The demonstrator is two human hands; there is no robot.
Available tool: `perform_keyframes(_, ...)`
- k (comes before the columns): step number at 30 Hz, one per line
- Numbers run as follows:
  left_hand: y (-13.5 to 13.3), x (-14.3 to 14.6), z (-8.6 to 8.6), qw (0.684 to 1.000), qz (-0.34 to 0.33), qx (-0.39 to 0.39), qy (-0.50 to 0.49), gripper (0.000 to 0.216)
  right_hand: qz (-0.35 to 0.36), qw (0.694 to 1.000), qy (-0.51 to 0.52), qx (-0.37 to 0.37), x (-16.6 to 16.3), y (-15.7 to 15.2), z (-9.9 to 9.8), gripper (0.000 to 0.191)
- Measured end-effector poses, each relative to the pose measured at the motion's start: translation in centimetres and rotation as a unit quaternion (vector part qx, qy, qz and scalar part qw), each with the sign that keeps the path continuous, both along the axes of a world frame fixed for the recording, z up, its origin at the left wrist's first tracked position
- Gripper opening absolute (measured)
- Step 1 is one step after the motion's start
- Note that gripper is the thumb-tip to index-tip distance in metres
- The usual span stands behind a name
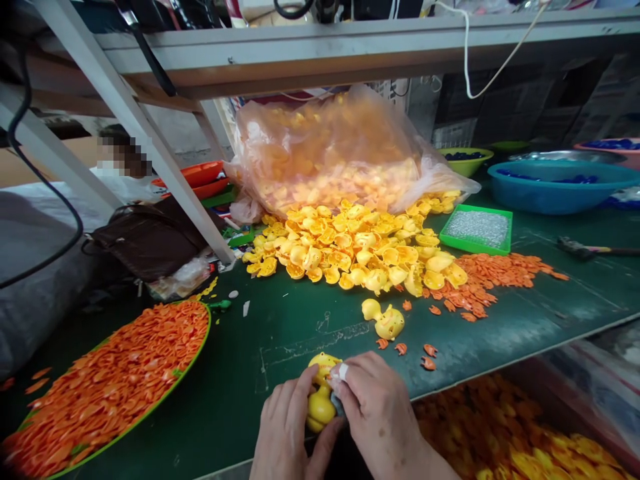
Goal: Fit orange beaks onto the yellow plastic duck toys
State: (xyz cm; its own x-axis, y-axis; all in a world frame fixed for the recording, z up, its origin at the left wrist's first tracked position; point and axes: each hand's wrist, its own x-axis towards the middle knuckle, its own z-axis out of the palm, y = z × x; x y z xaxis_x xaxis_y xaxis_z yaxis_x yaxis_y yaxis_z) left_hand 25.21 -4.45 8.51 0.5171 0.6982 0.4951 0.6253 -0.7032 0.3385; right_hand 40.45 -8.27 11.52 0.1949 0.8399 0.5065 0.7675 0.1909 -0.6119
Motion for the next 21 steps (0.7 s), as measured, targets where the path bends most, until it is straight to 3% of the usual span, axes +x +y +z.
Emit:
perform_keyframes(7,-0.2,-0.1,-0.2,0.999,0.007,-0.035,-0.008,0.049,0.035,0.988,-0.144,0.041,-0.6,0.6,0.3,0.028)
perform_keyframes(12,-0.1,-0.3,0.1,0.997,-0.035,-0.064,0.0,0.054,0.049,0.966,-0.241,0.083,-1.2,1.6,1.3,0.026)
perform_keyframes(15,-0.2,-0.1,-0.1,0.997,-0.024,-0.065,-0.03,0.051,0.049,0.96,-0.268,0.07,-1.1,1.8,1.9,0.023)
perform_keyframes(21,-0.1,0.0,-0.8,0.998,-0.014,-0.043,-0.051,0.06,0.052,0.952,-0.301,-0.029,0.5,1.4,1.5,0.021)
